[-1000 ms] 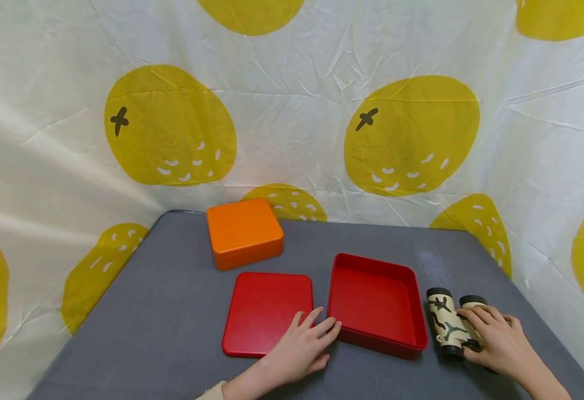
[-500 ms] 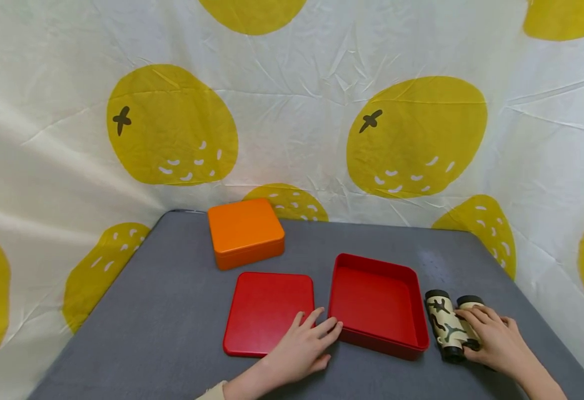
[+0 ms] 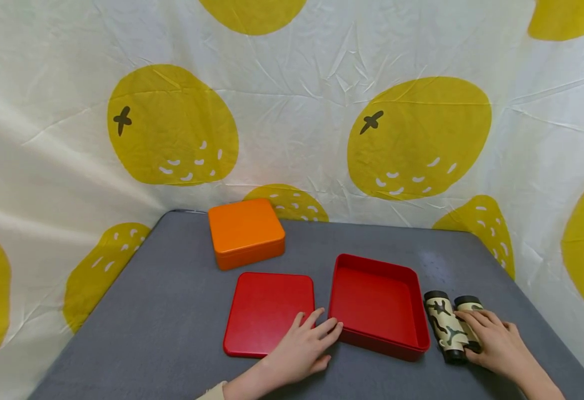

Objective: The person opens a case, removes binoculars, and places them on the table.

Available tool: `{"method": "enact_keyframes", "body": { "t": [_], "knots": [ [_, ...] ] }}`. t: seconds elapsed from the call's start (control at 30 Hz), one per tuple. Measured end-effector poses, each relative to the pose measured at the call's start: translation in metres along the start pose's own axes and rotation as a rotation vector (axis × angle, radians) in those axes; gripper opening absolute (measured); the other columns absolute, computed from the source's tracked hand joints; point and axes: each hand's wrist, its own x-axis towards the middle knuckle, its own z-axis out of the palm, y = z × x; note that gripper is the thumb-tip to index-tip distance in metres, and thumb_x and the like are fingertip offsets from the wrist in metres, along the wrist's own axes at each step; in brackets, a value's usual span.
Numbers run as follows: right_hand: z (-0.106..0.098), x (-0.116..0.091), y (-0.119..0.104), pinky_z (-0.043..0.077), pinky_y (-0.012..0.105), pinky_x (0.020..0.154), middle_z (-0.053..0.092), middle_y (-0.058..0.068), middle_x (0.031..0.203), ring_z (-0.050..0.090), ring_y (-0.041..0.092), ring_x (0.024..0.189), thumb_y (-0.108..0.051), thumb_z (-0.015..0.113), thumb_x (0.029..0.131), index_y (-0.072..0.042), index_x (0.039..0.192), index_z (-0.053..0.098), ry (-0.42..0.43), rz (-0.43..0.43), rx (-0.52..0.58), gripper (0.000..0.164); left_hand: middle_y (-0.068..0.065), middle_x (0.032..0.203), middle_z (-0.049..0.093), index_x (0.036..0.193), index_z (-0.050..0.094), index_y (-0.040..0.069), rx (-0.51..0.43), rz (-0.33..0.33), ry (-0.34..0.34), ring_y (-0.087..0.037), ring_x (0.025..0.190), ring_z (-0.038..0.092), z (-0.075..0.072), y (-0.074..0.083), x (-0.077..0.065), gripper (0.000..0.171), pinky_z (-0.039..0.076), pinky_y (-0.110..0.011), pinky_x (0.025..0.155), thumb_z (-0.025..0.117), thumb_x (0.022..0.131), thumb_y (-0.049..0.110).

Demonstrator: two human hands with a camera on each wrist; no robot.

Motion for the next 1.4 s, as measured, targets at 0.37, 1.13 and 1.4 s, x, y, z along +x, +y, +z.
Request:
{"method": "enact_keyframes", "body": {
  "t": [0.37, 1.13, 1.4],
  "knots": [
    [-0.003, 0.000, 0.001, 0.038, 0.049, 0.059, 0.056, 0.016, 0.115, 0.046, 0.032, 0.103, -0.028, 0.080, 0.054, -0.008, 0.116, 0.053, -0.065, 0.019, 0.006, 0.070, 0.006, 0.125, 0.047, 0.133, 0.042, 0.019, -0.038, -0.007, -0.029, -0.023, 0.118, 0.043, -0.003, -0.001, 0.000, 0.061, 0.044, -0.041, 0.084, 0.061, 0.080, 0.042],
    [-0.030, 0.008, -0.037, 0.044, 0.052, 0.061, 0.057, 0.015, 0.116, 0.052, 0.036, 0.102, -0.008, 0.068, 0.068, -0.006, 0.115, 0.056, 0.049, -0.056, 0.136, 0.049, 0.002, 0.138, 0.039, 0.137, 0.036, 0.017, -0.259, -0.033, -0.076, -0.024, 0.123, 0.037, -0.025, -0.012, -0.029, 0.061, 0.041, -0.037, 0.085, 0.058, 0.083, 0.035],
    [-0.034, 0.012, -0.062, 0.048, 0.050, 0.070, 0.060, 0.014, 0.111, 0.056, 0.034, 0.098, -0.006, 0.075, 0.062, -0.004, 0.110, 0.059, 0.243, -0.157, 0.134, 0.050, 0.002, 0.136, 0.041, 0.136, 0.037, 0.018, -0.291, -0.068, -0.066, -0.024, 0.123, 0.039, -0.031, -0.021, -0.040, 0.062, 0.042, -0.039, 0.087, 0.061, 0.082, 0.034]
  ]
}}
